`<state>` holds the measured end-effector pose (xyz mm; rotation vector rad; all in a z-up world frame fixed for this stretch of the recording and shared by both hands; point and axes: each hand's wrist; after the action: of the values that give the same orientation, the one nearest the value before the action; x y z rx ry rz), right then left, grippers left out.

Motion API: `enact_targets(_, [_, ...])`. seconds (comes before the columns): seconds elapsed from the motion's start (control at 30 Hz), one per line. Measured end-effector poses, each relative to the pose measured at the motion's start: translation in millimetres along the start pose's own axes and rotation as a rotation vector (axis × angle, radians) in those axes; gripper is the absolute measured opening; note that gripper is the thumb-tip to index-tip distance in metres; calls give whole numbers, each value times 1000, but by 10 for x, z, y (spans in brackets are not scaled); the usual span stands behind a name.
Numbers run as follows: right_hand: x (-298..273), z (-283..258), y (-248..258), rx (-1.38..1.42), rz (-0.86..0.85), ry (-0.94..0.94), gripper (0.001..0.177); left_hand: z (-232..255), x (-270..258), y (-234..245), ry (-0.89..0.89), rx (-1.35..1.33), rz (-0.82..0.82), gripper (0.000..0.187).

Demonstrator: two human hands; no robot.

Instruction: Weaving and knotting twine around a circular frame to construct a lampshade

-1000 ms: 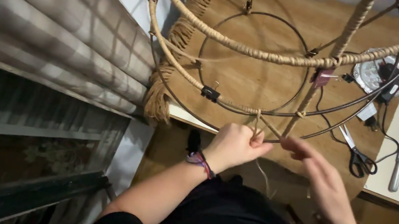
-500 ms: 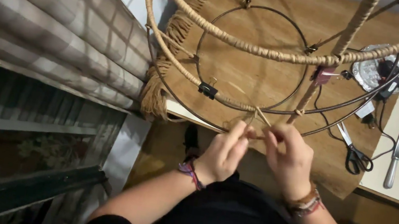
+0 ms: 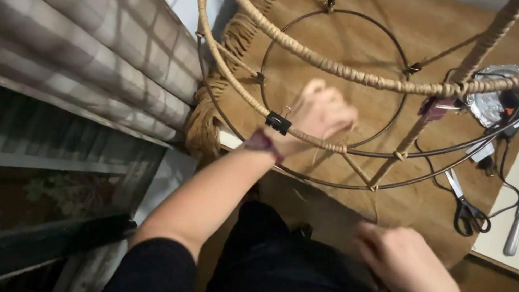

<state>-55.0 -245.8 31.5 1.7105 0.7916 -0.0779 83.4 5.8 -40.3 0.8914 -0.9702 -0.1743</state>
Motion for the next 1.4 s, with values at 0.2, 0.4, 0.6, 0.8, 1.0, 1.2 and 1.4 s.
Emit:
enact_targets(0.2, [111, -678, 850, 405, 781, 171, 27, -184, 642, 520, -506, 116, 362, 14])
enact_targets(0.4, [639, -758, 777, 401, 742, -68, 12, 41, 820, 496, -524, 76, 511, 20])
enact_targets(0.6, [-6, -769, 585, 1320, 627, 124, 36, 321, -56, 31, 322, -159, 232, 36])
enact_targets(0.8, [-249, -412, 122, 1127, 173, 185, 26, 1439, -310, 504, 745, -1992, 489, 42])
enact_targets(1.0, [-563, -467, 331, 1702, 552, 403, 22, 1245, -404, -44, 642, -1223, 461, 38])
enact_targets(1.2, [-892, 556, -108, 1221, 564, 439, 30, 1347, -482, -140, 691, -1033, 454, 33])
enact_targets(1.4, [-63, 389, -930, 181, 186, 136, 10, 1562, -461, 218, 767, -1366, 250, 47])
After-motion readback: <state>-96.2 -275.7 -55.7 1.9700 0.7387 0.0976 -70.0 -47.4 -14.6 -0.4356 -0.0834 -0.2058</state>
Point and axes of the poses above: each hand's wrist, its own x-axis towards the middle knuckle, its own y-axis out of the back of the hand, z = x × y, and after that the axes turned 12 degrees about -y, right-handed
